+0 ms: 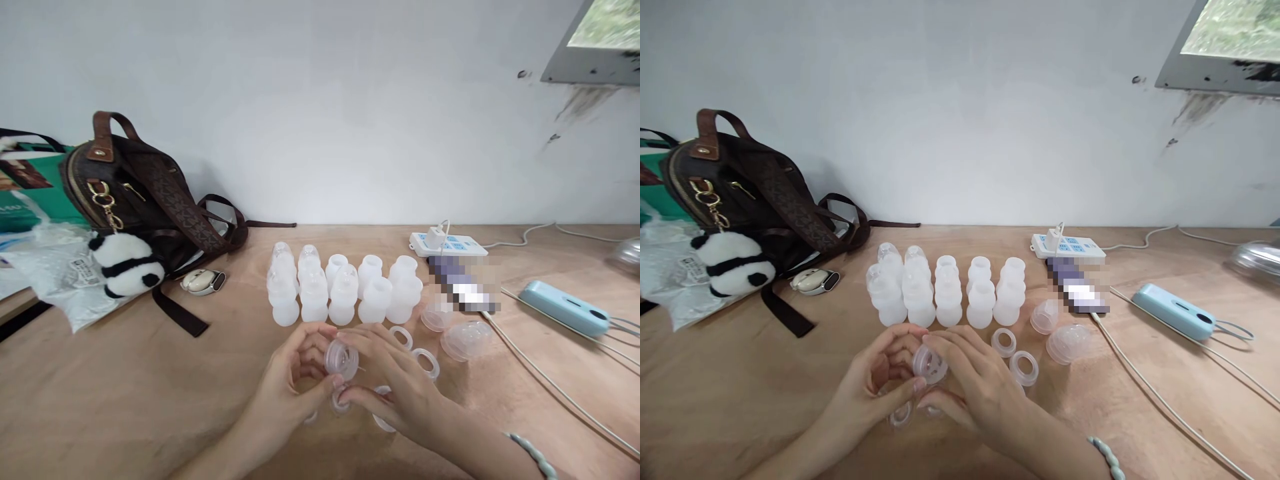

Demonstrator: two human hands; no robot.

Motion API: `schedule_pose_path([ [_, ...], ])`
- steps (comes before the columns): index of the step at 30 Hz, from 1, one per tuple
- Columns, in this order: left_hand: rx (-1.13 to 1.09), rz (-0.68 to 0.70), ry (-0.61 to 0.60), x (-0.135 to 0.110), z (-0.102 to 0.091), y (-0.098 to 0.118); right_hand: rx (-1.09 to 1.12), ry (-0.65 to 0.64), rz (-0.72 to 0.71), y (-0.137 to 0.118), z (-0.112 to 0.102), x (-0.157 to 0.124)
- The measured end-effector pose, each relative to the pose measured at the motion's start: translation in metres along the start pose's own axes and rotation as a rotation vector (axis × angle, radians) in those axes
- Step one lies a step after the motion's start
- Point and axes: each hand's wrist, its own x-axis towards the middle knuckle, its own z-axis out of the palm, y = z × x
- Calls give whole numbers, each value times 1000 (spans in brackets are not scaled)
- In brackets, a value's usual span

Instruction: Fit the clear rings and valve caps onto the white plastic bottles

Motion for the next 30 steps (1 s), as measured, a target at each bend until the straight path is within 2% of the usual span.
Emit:
schedule_pose_path([
  [4,65,37,34,2,-1,2,-112,45,122,-1,-4,2],
  [8,159,80,23,-1,0,4,-147,-90,105,0,0,1],
  [11,204,114,-2,-4,1,1,-43,-116,88,-1,3,1],
  [14,222,148,-38,-6,-1,-2,115,-106,150,-6,1,2],
  [18,272,221,-80,-6,-4,-5,263,-153,205,-12,-4,4],
  [21,242,235,-132,-6,-6,-6,315,-199,234,-12,-7,5],
  [24,274,259,-109,-6,-7,-7,372,-236,269,-8,-9,6],
  [30,391,395,-165,-3,-14,-5,401,-324,222,-7,-12,6],
])
